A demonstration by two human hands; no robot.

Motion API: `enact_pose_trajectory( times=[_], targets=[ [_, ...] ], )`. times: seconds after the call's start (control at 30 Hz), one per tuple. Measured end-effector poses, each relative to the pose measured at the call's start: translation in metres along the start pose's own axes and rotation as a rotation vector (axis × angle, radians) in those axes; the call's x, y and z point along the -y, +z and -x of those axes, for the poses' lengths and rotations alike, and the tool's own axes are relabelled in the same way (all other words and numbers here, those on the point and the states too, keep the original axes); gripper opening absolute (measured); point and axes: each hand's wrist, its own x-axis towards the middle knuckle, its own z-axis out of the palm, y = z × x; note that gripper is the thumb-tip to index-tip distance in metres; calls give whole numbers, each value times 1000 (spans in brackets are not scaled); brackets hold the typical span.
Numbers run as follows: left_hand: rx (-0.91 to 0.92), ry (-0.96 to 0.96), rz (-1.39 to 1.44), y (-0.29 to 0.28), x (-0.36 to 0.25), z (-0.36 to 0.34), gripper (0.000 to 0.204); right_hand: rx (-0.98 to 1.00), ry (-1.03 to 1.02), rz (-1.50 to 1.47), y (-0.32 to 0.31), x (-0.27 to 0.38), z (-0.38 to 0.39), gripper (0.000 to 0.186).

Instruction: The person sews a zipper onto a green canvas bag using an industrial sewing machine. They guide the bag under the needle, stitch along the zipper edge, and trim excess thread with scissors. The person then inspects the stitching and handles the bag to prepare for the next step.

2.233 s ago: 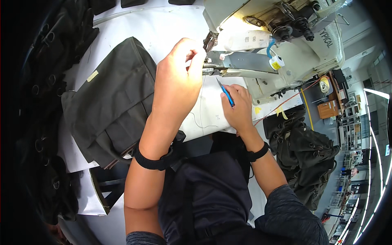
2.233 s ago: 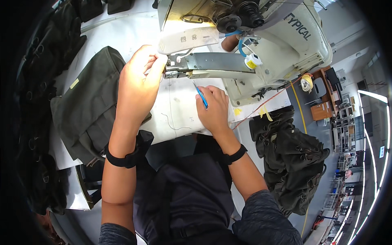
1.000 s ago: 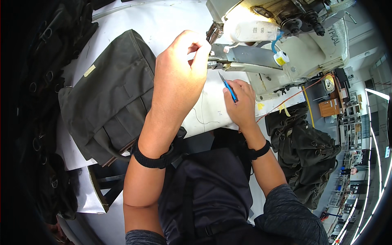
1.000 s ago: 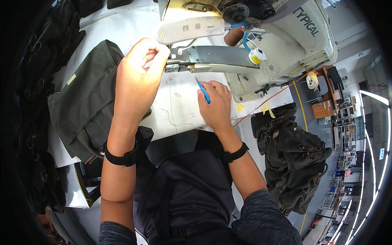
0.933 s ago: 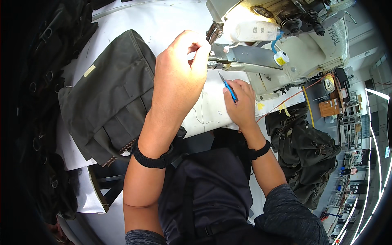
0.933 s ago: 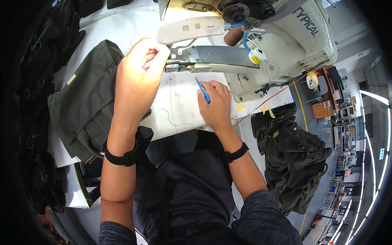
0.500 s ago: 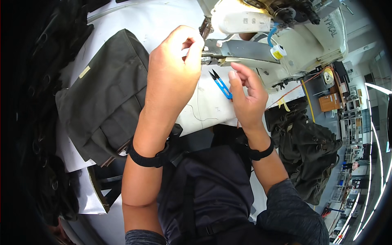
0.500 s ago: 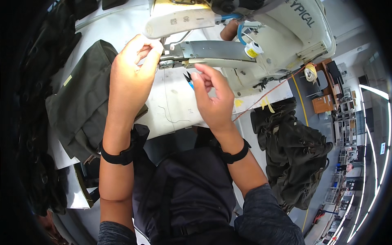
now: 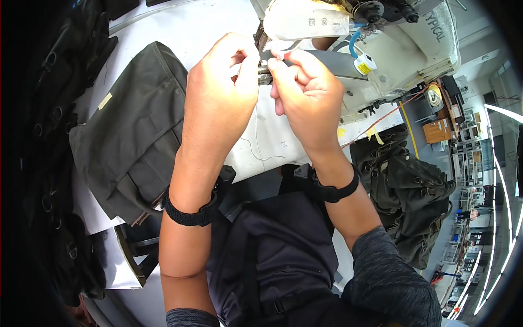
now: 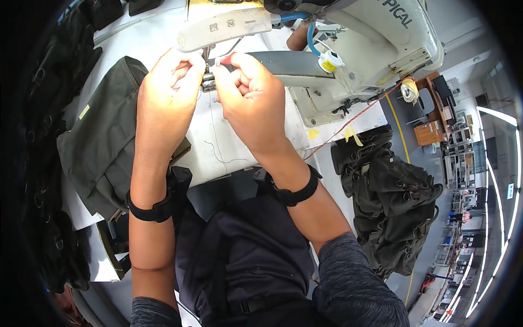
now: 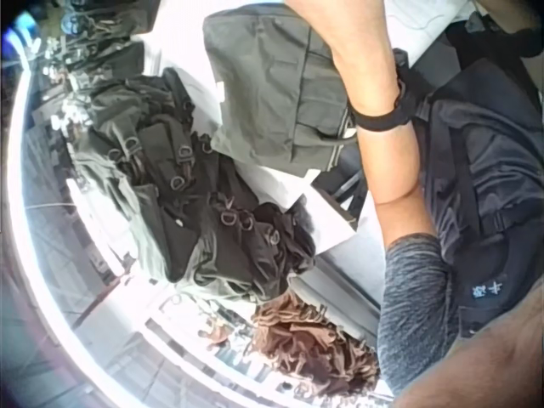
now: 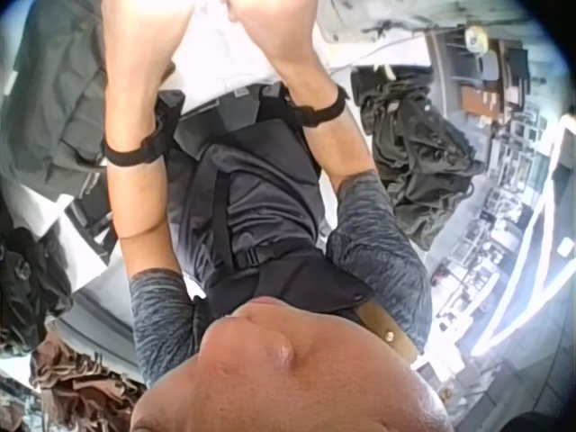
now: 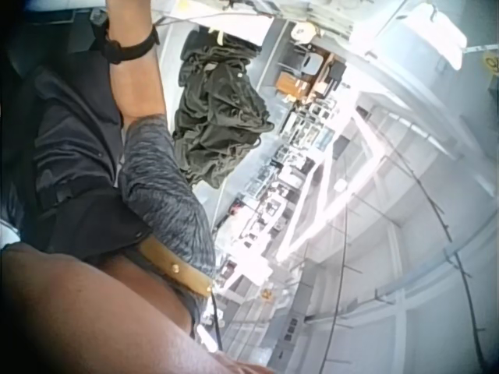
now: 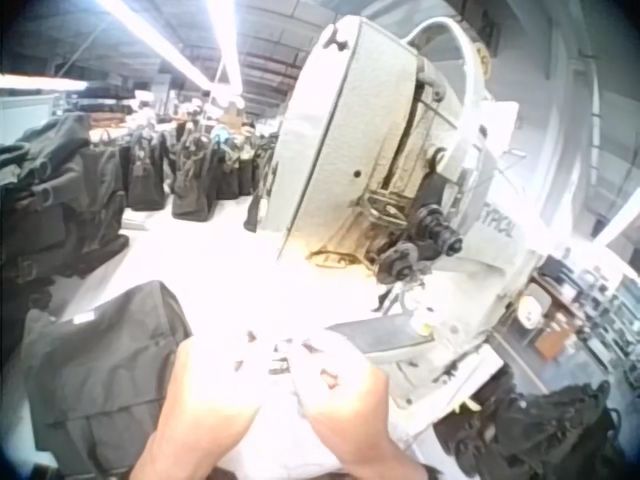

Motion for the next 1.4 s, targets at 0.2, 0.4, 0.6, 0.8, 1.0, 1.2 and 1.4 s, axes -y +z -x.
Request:
enact_pose_trajectory(
  times=[0.2, 0.4, 0.6, 0.8, 1.0, 1.2, 1.4],
  targets=[
    [-7, 23, 26, -1, 0, 1, 4, 14, 45, -59, 6, 4, -5, 15],
    [10, -8, -27, -3, -2, 1, 5, 10, 4, -48, 7, 3, -7, 13],
    [24, -45, -52, -6, -6, 4, 11, 11, 18, -88, 7, 2, -6, 14],
    [1, 3, -45, -6, -3, 5, 8, 33, 5, -94, 6, 0, -8, 15],
    [-72, 44, -15, -4, 12, 5, 10, 21, -11, -108, 6, -4, -7, 15],
    [-57, -79, 171, -7, 12, 2, 9, 5, 0, -146, 10, -3, -5, 18],
    [-43, -55, 72, -4, 4, 2, 8, 34, -26, -165, 4, -7, -6, 11]
  ],
)
